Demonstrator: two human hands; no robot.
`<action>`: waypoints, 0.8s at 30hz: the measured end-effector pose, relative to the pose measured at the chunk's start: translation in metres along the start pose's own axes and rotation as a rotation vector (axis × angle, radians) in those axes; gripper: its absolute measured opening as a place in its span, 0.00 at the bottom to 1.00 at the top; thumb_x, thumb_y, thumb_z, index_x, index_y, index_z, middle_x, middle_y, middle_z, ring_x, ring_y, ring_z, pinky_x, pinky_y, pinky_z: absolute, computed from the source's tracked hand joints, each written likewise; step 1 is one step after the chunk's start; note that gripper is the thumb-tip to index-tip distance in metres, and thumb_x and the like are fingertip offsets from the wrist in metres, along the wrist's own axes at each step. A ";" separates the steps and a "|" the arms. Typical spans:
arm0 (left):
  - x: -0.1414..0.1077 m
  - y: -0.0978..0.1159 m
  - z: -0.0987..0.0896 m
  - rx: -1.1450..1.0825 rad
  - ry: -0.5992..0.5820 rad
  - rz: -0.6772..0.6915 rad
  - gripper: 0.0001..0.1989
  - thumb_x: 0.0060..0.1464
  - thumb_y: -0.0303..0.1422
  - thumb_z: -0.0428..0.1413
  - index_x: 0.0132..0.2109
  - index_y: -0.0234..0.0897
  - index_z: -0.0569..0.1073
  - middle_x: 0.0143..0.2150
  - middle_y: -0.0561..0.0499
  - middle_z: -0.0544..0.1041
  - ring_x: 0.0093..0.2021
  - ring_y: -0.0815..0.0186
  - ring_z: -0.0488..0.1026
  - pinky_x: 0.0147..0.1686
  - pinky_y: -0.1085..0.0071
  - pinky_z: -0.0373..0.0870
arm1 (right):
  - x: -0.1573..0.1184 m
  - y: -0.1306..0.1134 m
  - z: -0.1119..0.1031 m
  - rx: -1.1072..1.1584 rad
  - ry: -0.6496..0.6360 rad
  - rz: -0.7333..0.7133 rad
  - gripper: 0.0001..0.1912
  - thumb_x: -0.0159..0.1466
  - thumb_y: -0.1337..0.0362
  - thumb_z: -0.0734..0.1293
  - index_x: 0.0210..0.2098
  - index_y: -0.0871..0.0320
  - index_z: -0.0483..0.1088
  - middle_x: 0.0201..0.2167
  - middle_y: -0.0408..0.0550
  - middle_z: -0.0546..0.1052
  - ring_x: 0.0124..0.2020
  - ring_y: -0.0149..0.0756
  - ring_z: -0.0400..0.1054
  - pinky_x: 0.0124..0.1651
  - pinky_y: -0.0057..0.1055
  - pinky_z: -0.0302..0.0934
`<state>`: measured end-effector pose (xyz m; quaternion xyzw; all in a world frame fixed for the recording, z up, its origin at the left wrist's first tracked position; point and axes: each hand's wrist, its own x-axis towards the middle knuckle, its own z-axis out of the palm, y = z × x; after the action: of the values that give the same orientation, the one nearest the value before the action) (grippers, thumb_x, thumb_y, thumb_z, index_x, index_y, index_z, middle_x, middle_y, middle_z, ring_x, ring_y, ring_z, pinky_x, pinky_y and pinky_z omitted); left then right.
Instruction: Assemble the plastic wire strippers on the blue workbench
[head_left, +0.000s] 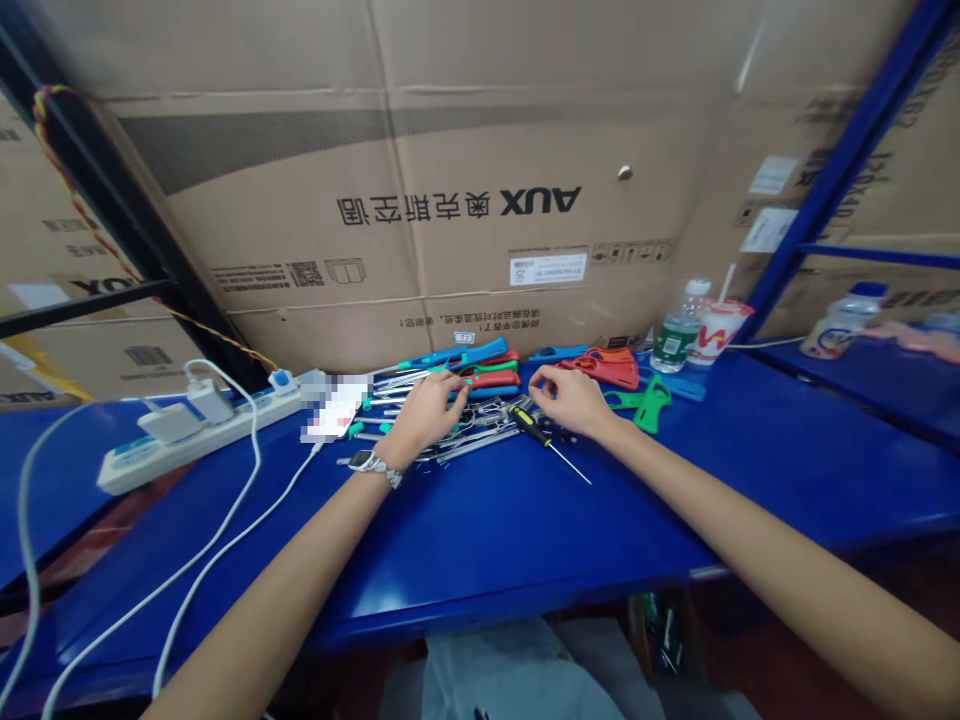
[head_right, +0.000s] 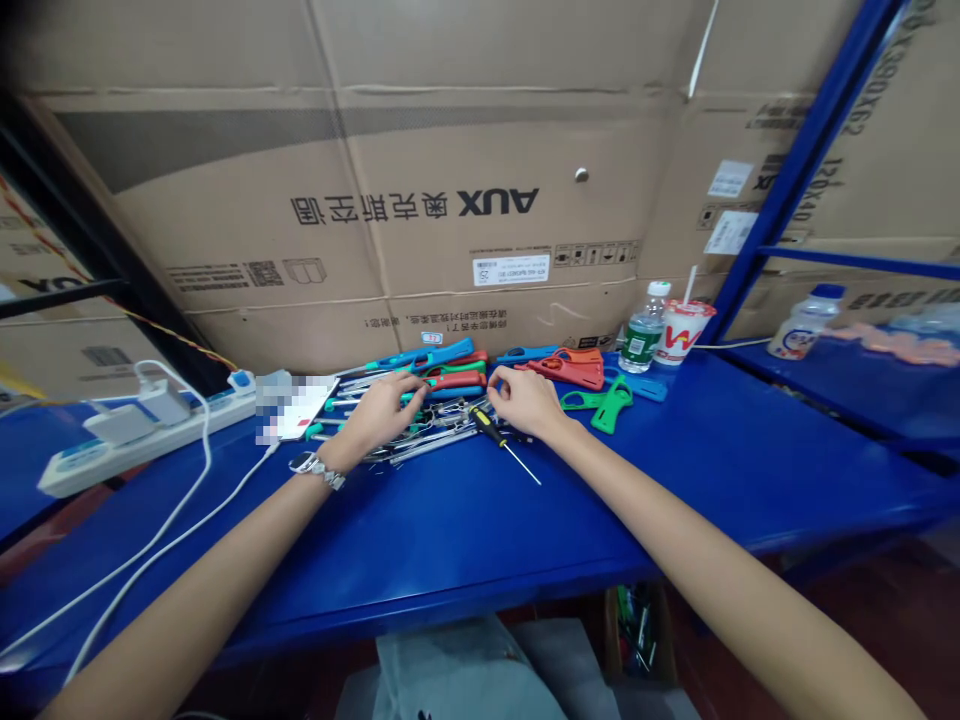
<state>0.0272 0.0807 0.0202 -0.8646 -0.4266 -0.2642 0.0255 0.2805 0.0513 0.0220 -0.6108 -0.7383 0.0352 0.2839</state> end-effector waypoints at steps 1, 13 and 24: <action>0.004 0.007 0.002 -0.003 -0.008 0.025 0.15 0.69 0.34 0.46 0.42 0.36 0.77 0.44 0.42 0.80 0.47 0.53 0.76 0.50 0.57 0.71 | -0.002 0.007 -0.003 -0.012 0.012 0.011 0.06 0.64 0.62 0.65 0.37 0.52 0.75 0.30 0.41 0.80 0.32 0.37 0.72 0.31 0.31 0.52; 0.100 0.077 0.064 -0.009 -0.123 0.196 0.11 0.63 0.27 0.52 0.49 0.36 0.76 0.48 0.42 0.78 0.49 0.54 0.76 0.52 0.59 0.72 | -0.003 0.096 -0.031 -0.308 0.040 0.110 0.22 0.64 0.65 0.63 0.58 0.58 0.69 0.56 0.62 0.72 0.59 0.57 0.62 0.55 0.50 0.56; 0.156 0.087 0.119 -0.024 -0.264 0.226 0.14 0.55 0.31 0.61 0.50 0.38 0.76 0.45 0.44 0.81 0.48 0.53 0.78 0.48 0.63 0.74 | 0.028 0.127 -0.030 -0.249 -0.143 0.084 0.25 0.59 0.61 0.71 0.56 0.53 0.73 0.55 0.56 0.74 0.59 0.54 0.64 0.59 0.50 0.53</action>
<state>0.2214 0.1700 0.0087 -0.9345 -0.3231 -0.1489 -0.0114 0.4042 0.1000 0.0071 -0.6677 -0.7290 -0.0015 0.1508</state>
